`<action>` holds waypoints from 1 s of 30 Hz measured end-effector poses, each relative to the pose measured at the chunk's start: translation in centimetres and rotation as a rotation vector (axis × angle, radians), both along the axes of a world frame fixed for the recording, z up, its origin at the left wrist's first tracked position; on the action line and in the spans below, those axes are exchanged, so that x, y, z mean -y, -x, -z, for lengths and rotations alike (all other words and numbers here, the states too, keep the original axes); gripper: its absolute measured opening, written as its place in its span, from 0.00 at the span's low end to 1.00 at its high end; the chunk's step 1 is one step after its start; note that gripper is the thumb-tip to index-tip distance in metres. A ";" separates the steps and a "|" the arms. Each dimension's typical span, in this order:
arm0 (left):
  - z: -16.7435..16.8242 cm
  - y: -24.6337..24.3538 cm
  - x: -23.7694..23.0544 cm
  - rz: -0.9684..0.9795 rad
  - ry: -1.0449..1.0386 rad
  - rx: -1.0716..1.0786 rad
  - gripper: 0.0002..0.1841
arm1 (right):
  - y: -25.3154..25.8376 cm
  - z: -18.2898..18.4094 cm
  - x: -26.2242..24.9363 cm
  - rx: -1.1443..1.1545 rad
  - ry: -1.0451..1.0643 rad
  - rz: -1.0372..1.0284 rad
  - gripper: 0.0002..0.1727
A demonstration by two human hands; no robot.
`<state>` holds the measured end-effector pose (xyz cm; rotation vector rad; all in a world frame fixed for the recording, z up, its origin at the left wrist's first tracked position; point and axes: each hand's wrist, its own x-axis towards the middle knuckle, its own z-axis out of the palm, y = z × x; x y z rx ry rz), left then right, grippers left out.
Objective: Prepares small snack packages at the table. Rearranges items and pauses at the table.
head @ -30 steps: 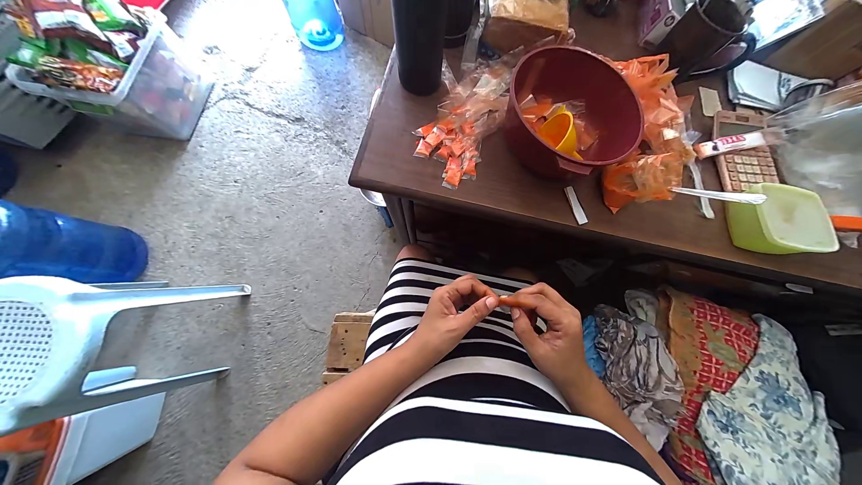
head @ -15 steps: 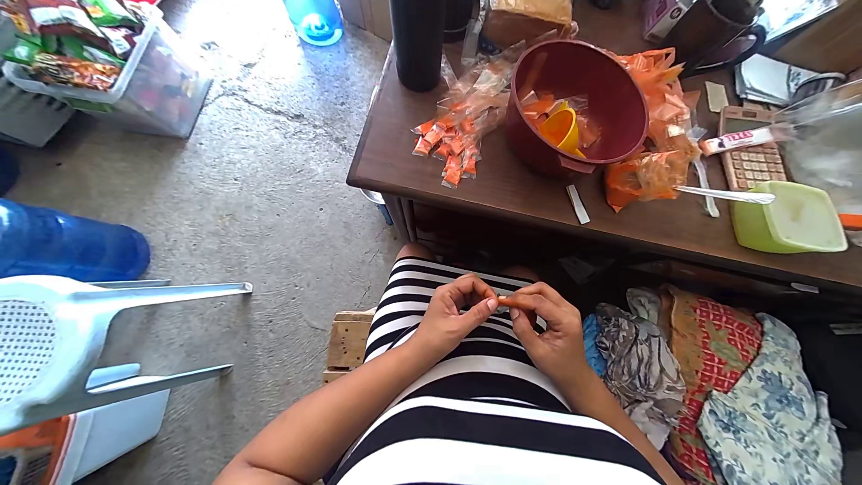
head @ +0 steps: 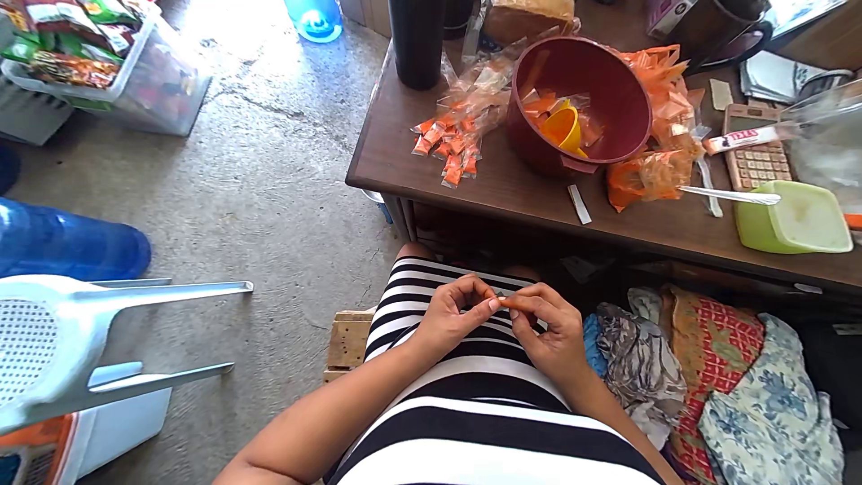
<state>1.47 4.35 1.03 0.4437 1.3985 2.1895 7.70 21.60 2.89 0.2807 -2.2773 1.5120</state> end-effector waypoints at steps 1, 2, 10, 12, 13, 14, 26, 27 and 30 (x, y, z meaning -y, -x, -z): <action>0.0 0.0 0.0 -0.001 0.004 0.001 0.02 | 0.0 0.0 0.0 0.001 -0.001 0.002 0.09; 0.0 0.0 0.0 -0.002 0.003 0.002 0.02 | 0.0 0.0 0.0 0.002 -0.001 0.002 0.09; 0.1 0.1 0.0 0.004 -0.008 0.014 0.02 | 0.0 0.0 -0.1 0.006 0.012 -0.001 0.09; 0.1 0.1 0.0 0.010 -0.002 0.015 0.02 | 0.0 0.0 -0.1 0.006 0.017 -0.001 0.09; 0.1 0.1 0.0 0.015 0.001 0.011 0.02 | 0.0 0.1 -0.1 0.012 0.021 -0.002 0.09; 0.1 0.1 0.0 0.018 0.004 0.005 0.03 | 0.0 0.1 -0.1 0.023 0.028 -0.002 0.09; 0.2 -0.1 0.1 0.016 0.048 -0.107 0.03 | -0.3 0.5 -0.5 0.326 0.260 -0.120 0.16; 0.1 -0.1 0.1 0.015 0.047 -0.107 0.03 | -0.3 0.5 -0.5 0.315 0.242 -0.124 0.17; 0.2 -0.1 0.1 0.019 0.033 -0.101 0.03 | -0.3 0.5 -0.2 0.255 0.142 -0.093 0.21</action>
